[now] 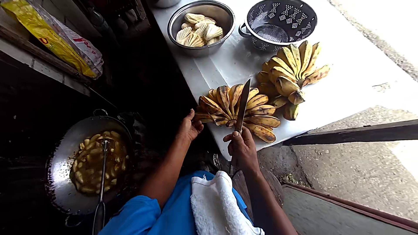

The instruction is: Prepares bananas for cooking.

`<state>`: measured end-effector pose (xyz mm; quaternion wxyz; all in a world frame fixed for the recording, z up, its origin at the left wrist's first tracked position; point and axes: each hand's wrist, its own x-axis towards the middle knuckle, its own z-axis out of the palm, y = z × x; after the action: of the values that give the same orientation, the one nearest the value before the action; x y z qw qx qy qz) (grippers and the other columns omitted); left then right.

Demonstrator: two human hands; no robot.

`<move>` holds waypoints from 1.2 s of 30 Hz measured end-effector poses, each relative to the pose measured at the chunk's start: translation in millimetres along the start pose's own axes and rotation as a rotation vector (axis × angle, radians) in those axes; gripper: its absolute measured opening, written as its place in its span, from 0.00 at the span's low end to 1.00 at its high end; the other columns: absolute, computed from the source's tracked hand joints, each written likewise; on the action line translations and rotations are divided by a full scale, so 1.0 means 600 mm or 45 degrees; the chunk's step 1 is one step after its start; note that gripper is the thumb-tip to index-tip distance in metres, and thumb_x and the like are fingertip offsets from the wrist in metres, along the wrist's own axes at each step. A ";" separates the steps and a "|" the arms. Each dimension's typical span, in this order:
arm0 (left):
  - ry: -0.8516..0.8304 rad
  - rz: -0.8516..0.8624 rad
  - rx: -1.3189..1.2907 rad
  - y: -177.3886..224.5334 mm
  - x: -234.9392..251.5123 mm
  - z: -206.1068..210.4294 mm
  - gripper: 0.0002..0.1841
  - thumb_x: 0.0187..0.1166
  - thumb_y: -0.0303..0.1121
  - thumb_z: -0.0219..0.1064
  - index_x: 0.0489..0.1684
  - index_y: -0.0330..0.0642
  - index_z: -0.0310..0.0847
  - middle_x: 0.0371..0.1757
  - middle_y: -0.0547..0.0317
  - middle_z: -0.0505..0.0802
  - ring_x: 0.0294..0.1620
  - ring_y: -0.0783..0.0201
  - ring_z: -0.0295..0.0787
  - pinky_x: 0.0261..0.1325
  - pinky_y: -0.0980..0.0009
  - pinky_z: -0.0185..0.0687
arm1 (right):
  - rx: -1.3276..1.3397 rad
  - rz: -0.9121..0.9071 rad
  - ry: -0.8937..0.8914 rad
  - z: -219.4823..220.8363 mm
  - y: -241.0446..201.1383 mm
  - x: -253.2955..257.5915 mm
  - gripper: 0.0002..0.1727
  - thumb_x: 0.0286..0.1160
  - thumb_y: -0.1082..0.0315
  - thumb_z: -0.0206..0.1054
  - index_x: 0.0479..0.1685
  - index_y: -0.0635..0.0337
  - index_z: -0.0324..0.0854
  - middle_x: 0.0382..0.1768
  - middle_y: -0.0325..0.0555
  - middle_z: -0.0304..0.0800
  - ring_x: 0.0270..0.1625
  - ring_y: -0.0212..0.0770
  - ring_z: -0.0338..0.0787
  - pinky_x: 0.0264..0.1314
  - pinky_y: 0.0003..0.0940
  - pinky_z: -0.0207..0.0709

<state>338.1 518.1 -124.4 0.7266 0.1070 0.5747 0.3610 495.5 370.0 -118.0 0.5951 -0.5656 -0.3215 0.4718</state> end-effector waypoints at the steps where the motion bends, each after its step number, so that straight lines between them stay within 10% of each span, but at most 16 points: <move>1: -0.058 0.015 -0.068 0.000 0.003 0.003 0.20 0.85 0.52 0.63 0.62 0.47 0.76 0.35 0.59 0.84 0.21 0.68 0.81 0.24 0.74 0.83 | -0.016 -0.027 -0.020 0.002 -0.009 0.005 0.21 0.93 0.59 0.49 0.78 0.55 0.67 0.36 0.48 0.92 0.16 0.34 0.78 0.19 0.27 0.75; 7: -0.360 0.204 -0.021 0.004 -0.023 0.042 0.29 0.83 0.40 0.69 0.82 0.63 0.63 0.47 0.57 0.86 0.26 0.67 0.83 0.30 0.71 0.87 | -0.216 -0.069 -0.172 -0.017 -0.057 0.033 0.28 0.90 0.58 0.55 0.88 0.42 0.61 0.43 0.46 0.92 0.27 0.41 0.88 0.29 0.32 0.85; 11: -0.417 0.360 0.146 0.019 -0.028 0.056 0.22 0.80 0.37 0.72 0.71 0.53 0.73 0.44 0.59 0.88 0.24 0.70 0.82 0.29 0.74 0.86 | -0.728 -0.073 -0.241 -0.045 -0.072 0.057 0.28 0.90 0.57 0.56 0.90 0.37 0.63 0.31 0.42 0.85 0.22 0.37 0.82 0.26 0.36 0.80; 15: -0.583 0.715 0.487 0.031 -0.031 0.053 0.25 0.76 0.28 0.74 0.73 0.48 0.75 0.52 0.55 0.90 0.28 0.67 0.85 0.27 0.73 0.84 | -1.372 -0.274 -0.201 -0.056 -0.117 0.053 0.25 0.92 0.51 0.53 0.85 0.38 0.69 0.32 0.47 0.87 0.32 0.51 0.87 0.36 0.62 0.80; 22: -0.684 0.893 0.719 0.033 -0.044 0.049 0.18 0.69 0.22 0.76 0.56 0.41 0.82 0.39 0.55 0.93 0.24 0.67 0.85 0.27 0.73 0.83 | -1.917 -0.383 -0.265 -0.017 -0.176 0.046 0.23 0.89 0.52 0.55 0.80 0.37 0.73 0.29 0.50 0.85 0.29 0.57 0.89 0.27 0.56 0.80; 27: -0.698 0.933 0.775 0.015 -0.041 0.037 0.33 0.72 0.24 0.77 0.80 0.53 0.75 0.56 0.49 0.92 0.32 0.60 0.89 0.28 0.67 0.86 | -1.300 -0.219 -0.317 0.007 -0.126 0.116 0.22 0.93 0.54 0.52 0.80 0.44 0.73 0.32 0.50 0.88 0.28 0.50 0.87 0.32 0.54 0.81; 31: -0.600 0.781 0.561 0.007 -0.018 0.029 0.25 0.74 0.33 0.77 0.71 0.54 0.80 0.49 0.54 0.91 0.29 0.65 0.86 0.26 0.72 0.83 | -0.488 0.122 -0.404 0.016 -0.066 0.101 0.27 0.93 0.47 0.48 0.88 0.35 0.63 0.19 0.43 0.75 0.13 0.37 0.73 0.15 0.33 0.72; 36: -0.522 0.656 0.457 0.000 -0.026 0.028 0.21 0.75 0.33 0.77 0.65 0.57 0.80 0.44 0.57 0.91 0.27 0.69 0.84 0.25 0.75 0.80 | -0.361 0.106 -0.435 0.016 -0.025 0.087 0.31 0.94 0.52 0.47 0.95 0.41 0.54 0.20 0.41 0.75 0.15 0.35 0.72 0.17 0.31 0.71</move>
<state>352.2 512.3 -107.1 0.6815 0.4440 0.4256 0.3966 507.9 423.4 -109.5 0.4264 -0.5684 -0.4571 0.5350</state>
